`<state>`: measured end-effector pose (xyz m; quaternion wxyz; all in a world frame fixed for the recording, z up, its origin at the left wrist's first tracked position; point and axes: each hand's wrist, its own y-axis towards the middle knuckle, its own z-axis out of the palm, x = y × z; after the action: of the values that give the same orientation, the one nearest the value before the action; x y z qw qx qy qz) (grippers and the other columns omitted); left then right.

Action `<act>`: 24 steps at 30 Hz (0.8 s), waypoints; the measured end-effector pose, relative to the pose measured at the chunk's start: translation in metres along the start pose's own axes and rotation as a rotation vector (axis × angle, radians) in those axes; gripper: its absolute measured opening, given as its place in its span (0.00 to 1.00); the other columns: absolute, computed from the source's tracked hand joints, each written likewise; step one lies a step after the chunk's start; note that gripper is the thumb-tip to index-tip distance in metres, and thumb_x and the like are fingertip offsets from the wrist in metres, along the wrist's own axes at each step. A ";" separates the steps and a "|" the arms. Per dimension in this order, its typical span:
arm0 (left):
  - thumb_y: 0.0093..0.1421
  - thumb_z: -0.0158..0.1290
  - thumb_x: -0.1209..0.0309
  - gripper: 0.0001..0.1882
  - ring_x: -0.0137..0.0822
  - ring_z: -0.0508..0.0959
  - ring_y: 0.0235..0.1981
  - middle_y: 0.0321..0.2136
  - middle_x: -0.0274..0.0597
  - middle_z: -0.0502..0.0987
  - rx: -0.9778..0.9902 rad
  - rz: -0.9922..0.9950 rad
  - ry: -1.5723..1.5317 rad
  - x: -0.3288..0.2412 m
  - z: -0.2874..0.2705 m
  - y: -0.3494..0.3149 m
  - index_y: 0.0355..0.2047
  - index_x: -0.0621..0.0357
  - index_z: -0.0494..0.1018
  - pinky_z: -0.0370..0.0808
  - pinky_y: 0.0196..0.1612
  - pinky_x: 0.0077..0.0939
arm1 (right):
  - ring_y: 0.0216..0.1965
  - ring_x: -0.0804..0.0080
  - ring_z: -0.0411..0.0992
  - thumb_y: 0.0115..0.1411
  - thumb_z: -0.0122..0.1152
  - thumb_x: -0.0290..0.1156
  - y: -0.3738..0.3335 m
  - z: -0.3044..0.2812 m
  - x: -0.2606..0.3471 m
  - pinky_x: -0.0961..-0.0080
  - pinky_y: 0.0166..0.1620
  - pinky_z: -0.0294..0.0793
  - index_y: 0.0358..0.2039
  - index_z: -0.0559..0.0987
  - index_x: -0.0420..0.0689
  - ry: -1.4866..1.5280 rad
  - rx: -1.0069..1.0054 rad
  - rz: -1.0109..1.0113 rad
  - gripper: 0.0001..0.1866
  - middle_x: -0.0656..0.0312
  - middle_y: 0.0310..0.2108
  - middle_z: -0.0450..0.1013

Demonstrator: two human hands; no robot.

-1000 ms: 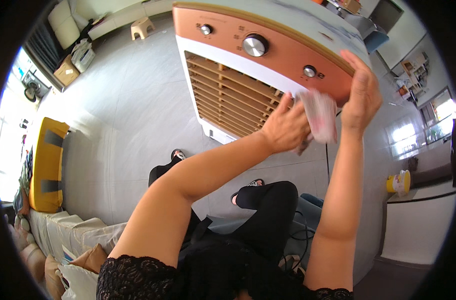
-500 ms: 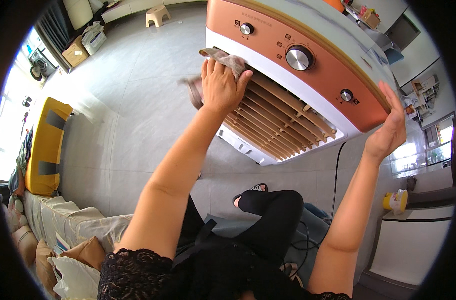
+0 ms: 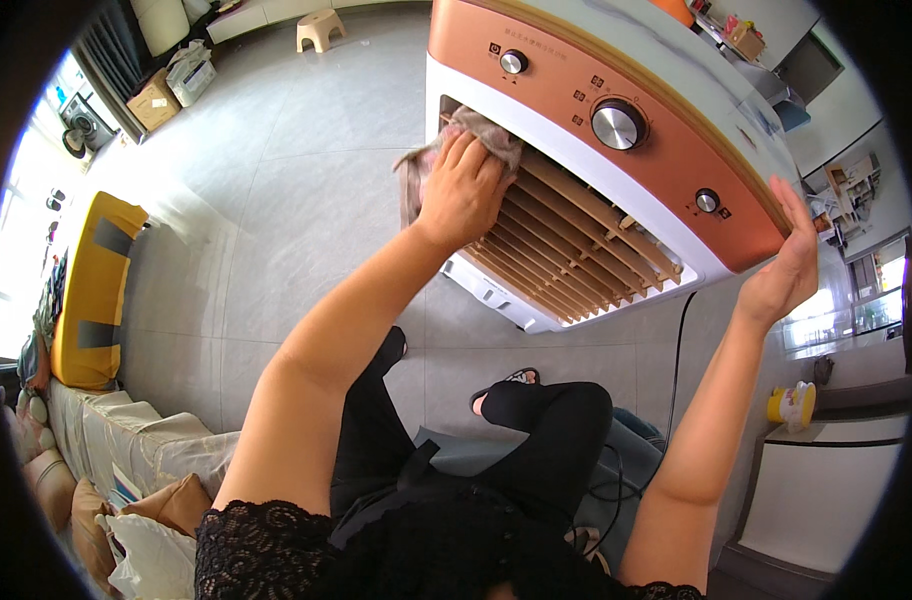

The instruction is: The person wipes the front grille and top control panel of a portable air cooler using a cloth. They systematically clean the slats and the surface around the control knobs.

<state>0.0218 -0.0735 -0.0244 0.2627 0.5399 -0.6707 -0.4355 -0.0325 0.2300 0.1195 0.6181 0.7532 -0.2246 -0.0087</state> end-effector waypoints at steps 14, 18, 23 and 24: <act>0.50 0.60 0.69 0.11 0.54 0.69 0.38 0.34 0.51 0.67 -0.090 -0.018 -0.026 -0.039 0.006 0.005 0.30 0.64 0.75 0.68 0.42 0.44 | 0.48 0.67 0.72 0.68 0.44 0.45 -0.001 0.001 -0.001 0.72 0.54 0.67 0.43 0.80 0.37 0.003 -0.018 -0.006 0.24 0.55 0.44 0.78; 0.48 0.59 0.68 0.10 0.52 0.68 0.40 0.36 0.49 0.67 -0.032 -0.096 0.060 -0.060 0.014 0.001 0.26 0.61 0.74 0.63 0.46 0.45 | 0.47 0.67 0.72 0.68 0.45 0.45 0.001 0.002 0.000 0.73 0.54 0.65 0.42 0.81 0.37 -0.035 -0.037 -0.011 0.24 0.56 0.42 0.79; 0.42 0.55 0.72 0.15 0.59 0.67 0.45 0.40 0.56 0.66 -0.028 -0.122 0.003 -0.065 0.023 -0.002 0.32 0.65 0.74 0.59 0.57 0.53 | 0.47 0.68 0.71 0.67 0.47 0.44 0.000 0.000 0.000 0.73 0.54 0.65 0.42 0.81 0.38 0.008 -0.034 -0.011 0.22 0.56 0.42 0.79; 0.42 0.54 0.72 0.16 0.59 0.66 0.47 0.42 0.57 0.66 -0.044 -0.107 0.041 -0.064 0.023 0.003 0.33 0.66 0.73 0.59 0.57 0.54 | 0.47 0.68 0.71 0.67 0.48 0.44 0.000 -0.001 0.001 0.73 0.54 0.65 0.42 0.81 0.38 0.006 -0.029 -0.018 0.22 0.56 0.42 0.79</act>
<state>0.0194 -0.0058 -0.0258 0.2647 0.5780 -0.6253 -0.4525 -0.0319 0.2303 0.1202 0.6297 0.7461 -0.2158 -0.0155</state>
